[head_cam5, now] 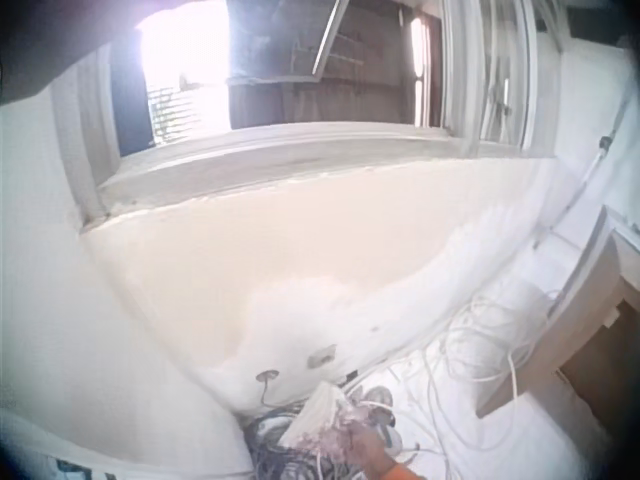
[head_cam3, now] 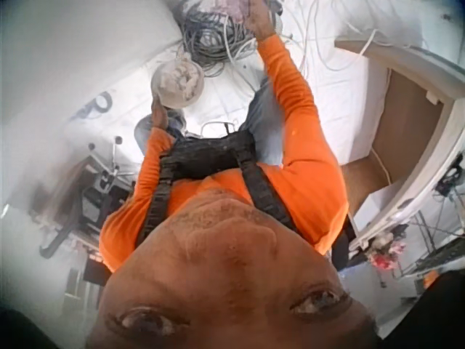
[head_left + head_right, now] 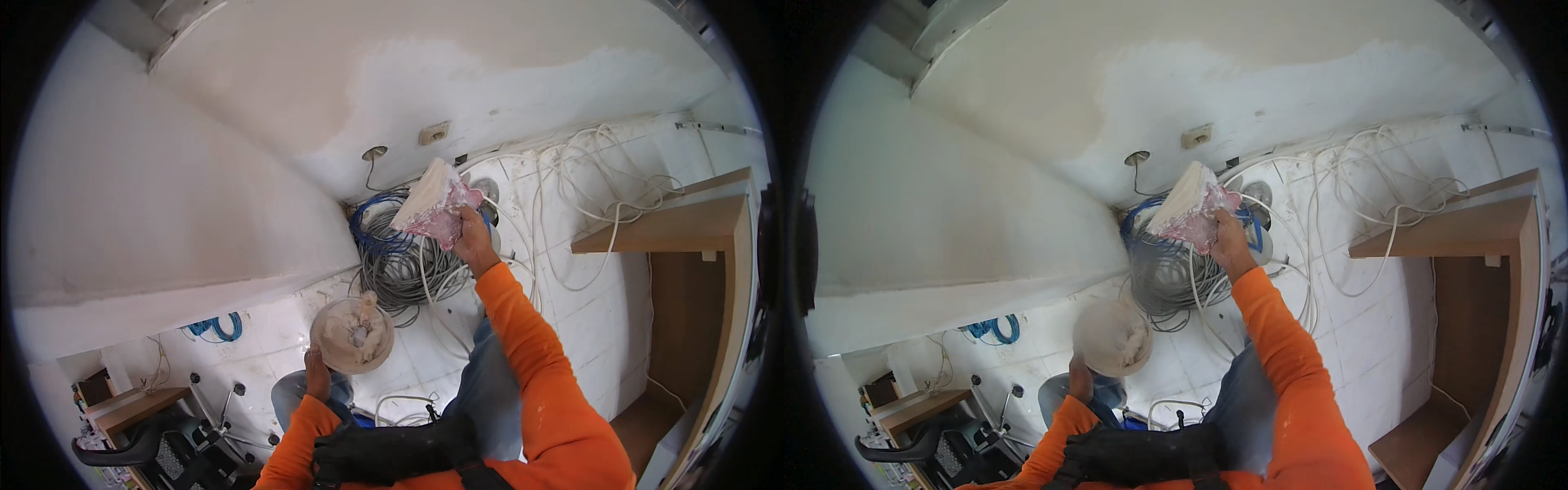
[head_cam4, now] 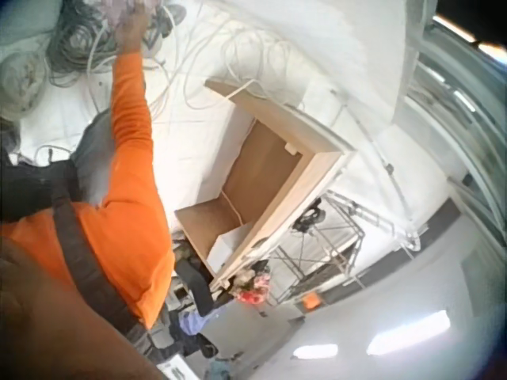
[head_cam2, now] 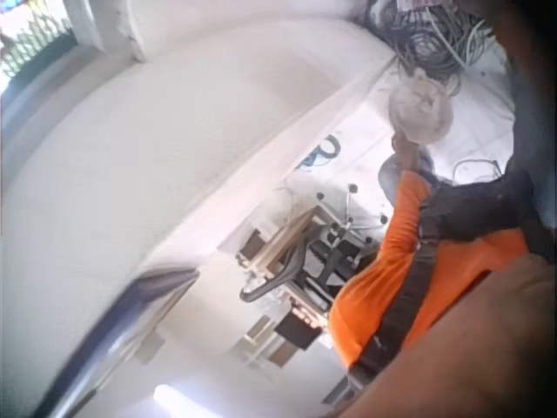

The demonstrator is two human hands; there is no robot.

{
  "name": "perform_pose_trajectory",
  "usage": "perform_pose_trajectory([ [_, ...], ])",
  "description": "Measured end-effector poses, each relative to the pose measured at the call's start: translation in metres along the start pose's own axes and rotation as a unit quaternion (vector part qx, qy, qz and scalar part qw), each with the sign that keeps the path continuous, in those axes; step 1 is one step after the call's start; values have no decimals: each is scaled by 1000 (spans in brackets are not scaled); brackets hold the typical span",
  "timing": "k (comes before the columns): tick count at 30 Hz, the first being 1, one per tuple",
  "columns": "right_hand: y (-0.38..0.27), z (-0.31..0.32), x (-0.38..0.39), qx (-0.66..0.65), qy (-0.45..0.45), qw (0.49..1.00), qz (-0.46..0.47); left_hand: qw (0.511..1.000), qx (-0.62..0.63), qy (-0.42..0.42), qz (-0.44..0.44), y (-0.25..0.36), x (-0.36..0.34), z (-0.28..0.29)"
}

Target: The person scoops plaster mixture from a bowl onto a scraper and applies it across the wall surface.

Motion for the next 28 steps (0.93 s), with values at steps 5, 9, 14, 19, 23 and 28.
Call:
perform_pose_trajectory([
  [5, -18, -32, 4, -46, 15, 998, 45, 997, 5, 72, 20, 71, 57, -53],
  [9, -9, -25, -9, -72, 34, 996, 31, 995, -18, 55, 83, 46, 73, -11],
  [14, 10, -2, 39, -95, 103, 990, 9, 993, -39, 71, 87, 75, 120, 1],
  [19, 9, 24, 108, -126, 182, 975, -18, 979, -1, 134, 156, 104, 158, -3],
  [23, -13, -10, 177, -107, 156, 978, -88, 973, 13, 189, 134, 120, 203, 13],
  [28, -65, -92, 227, 57, 180, 966, -177, 944, 191, 259, 78, 109, 290, 36],
])
Point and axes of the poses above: each hand's wrist, its own x-axis away from the middle knuckle, its own z-axis out of the back of the hand, y = z × x, the point moved 1 cm from there along -x, towards the middle knuckle, and after that the axes turned 2 degrees about z, right-handed, at the moved point
